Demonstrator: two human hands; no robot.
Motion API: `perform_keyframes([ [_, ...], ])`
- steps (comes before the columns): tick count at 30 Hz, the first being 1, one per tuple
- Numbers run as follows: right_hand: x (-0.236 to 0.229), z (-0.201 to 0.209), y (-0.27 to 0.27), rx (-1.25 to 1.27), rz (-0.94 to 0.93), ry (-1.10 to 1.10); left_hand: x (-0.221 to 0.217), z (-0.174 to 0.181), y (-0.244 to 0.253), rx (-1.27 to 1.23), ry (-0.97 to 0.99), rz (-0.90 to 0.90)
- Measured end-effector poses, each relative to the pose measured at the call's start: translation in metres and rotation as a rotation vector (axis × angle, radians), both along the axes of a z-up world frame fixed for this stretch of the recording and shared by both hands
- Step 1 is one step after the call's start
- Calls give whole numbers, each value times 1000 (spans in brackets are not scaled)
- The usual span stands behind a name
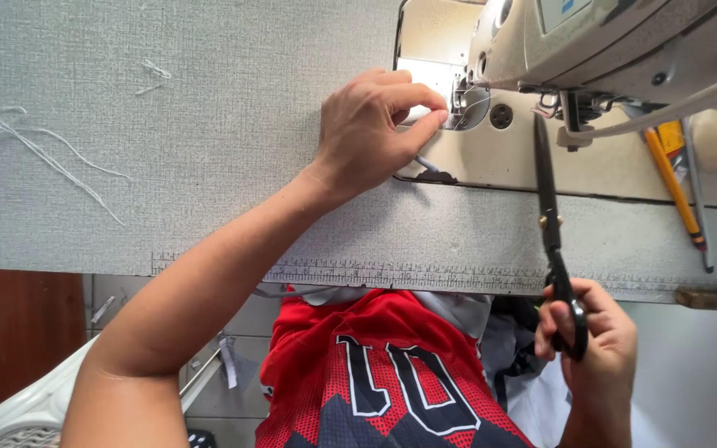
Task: Guiding a long fabric strip through an industrial sewing machine to create a hem or strap.
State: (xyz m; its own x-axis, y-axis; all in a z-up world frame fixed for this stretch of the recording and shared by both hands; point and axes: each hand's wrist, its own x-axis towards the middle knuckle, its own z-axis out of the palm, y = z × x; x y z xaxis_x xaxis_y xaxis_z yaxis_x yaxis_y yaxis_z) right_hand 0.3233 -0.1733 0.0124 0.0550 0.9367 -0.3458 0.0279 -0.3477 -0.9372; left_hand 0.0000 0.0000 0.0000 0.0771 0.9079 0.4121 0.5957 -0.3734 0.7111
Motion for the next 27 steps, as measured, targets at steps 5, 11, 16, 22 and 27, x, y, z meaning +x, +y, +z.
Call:
perform_keyframes([
  [5,1,27,43,231,42,-716,2,-1,13,-31,32,57],
  [11,8,46,90,556,272,-1268,0,-4,20,6,-22,76],
  [16,-54,62,113,757,325,-1090,0,-10,27,28,-19,58],
  [22,-108,45,157,818,546,-1004,5,-20,39,12,-75,105],
  [27,-125,8,190,446,247,-660,2,-23,41,-39,-64,35],
])
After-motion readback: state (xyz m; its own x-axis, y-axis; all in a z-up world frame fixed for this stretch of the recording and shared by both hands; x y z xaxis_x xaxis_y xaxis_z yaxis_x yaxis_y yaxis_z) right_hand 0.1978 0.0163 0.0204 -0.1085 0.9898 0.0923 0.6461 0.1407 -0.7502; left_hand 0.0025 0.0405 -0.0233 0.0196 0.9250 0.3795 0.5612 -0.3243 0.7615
